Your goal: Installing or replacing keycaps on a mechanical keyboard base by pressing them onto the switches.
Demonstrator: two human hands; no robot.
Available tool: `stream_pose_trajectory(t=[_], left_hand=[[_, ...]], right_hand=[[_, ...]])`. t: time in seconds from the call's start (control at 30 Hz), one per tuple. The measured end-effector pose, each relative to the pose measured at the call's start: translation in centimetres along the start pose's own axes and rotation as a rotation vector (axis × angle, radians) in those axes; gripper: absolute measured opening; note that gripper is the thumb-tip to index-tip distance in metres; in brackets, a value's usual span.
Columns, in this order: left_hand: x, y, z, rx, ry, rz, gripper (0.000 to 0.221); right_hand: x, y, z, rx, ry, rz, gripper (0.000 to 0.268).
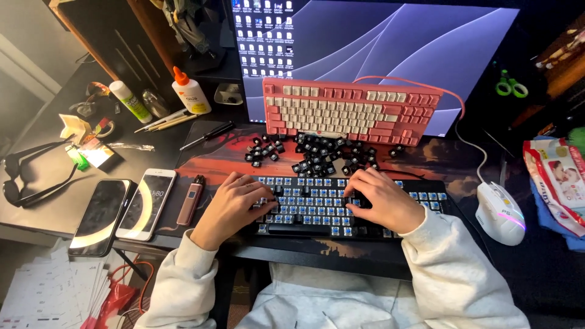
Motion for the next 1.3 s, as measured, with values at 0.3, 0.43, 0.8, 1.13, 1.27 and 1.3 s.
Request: stream_pose_trajectory(t=[0.3,0.43,0.8,1.13,1.27,1.3], left_hand=[[0.8,-0.2,-0.1,-0.024,-0.027,-0.091,0.005],[-1.8,-1.3,1.9,0.023,-0.047,0.056,0.013],[-3.0,-1.4,3.1,0.103,-0.067,0.077,0.014],[-3.3,-1.3,3.8,0.046,0.014,0.067,0.008],[-3.5,-0.9,4.1,0.071,-0.034,0.117,0.007],[-3.3,-0.8,4.0,0.078,-0.029,0.113,0.007]], right_hand=[[-0.2,-0.9,-0.8,0.111,-0.018,-0.125,0.026],[2.9,-4.4,-0.4,0.211,0.180,-0.295,0.029],[7.7,-23.9,-16.5,-0.218,-0.250,-0.928,0.026],[3.9,-23.8,-22.1,-0.605,-0.104,-0.691,0.074],[3.5,-23.9,-22.9,-0.567,-0.062,-0.723,0.059],[3.4,-23.9,-23.1,-0.557,-0.062,-0.721,0.059]])
Point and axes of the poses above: each hand's wrist, its own y-axis towards the middle knuckle, its own x-axis out of the back of the hand, z = x × y, the point moved 9 cm from there along y, towards the middle knuckle, and after that the axes turned 2 degrees about z, right-handed, at the moved point
